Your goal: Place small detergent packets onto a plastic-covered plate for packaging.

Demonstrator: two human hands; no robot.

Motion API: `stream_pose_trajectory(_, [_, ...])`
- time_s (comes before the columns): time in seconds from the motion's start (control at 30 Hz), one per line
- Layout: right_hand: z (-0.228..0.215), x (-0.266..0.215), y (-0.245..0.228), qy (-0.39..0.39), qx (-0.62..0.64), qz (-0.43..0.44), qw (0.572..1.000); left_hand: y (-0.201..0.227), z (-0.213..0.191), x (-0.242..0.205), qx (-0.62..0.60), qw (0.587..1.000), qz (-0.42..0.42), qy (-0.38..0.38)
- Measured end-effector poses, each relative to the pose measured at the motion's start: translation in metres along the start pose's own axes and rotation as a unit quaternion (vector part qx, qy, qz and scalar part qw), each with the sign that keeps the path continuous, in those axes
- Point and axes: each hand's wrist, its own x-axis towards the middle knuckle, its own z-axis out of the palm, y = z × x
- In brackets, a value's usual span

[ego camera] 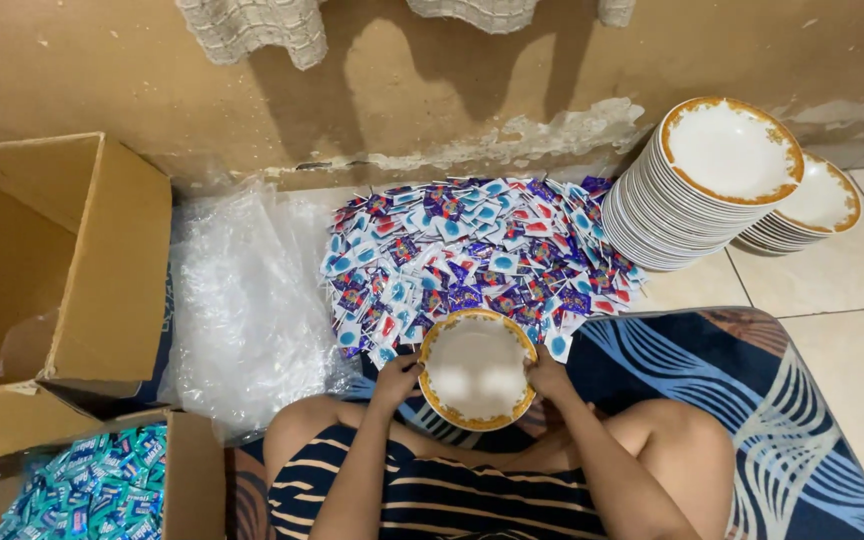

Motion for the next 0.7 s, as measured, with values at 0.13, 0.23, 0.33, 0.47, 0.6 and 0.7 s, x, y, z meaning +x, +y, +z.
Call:
stream_pose_trajectory(0.13, [0.005, 0.033, 0.016, 0.032, 0.026, -0.009, 0.999, 0.009, 0.003, 0.008, 0.018, 1.0, 0.006, -0.023])
stream_pose_trajectory(0.23, [0.014, 0.062, 0.033, 0.052, 0.017, -0.003, 0.998, 0.004, 0.004, 0.025, 0.002, 1.0, -0.001, -0.008])
stream_pose_trajectory(0.33, [0.022, 0.084, 0.062, 0.07, 0.024, -0.011, 0.997, -0.024, 0.003, 0.055, 0.019, 0.999, -0.011, -0.029])
stream_pose_trajectory(0.47, [0.011, 0.068, 0.054, 0.119, 0.086, -0.011, 0.989, -0.001, -0.013, 0.04, 0.227, 0.926, 0.249, 0.17])
stream_pose_trajectory(0.6, [0.01, 0.062, 0.046, 0.193, 0.085, -0.027, 0.977, 0.053, -0.063, -0.02, 0.325, 0.781, 0.307, 0.436])
stream_pose_trajectory(0.7, [0.019, 0.077, 0.064, 0.225, 0.078, -0.054, 0.97, 0.041, -0.106, -0.006, 0.315, 0.813, 0.146, 0.468])
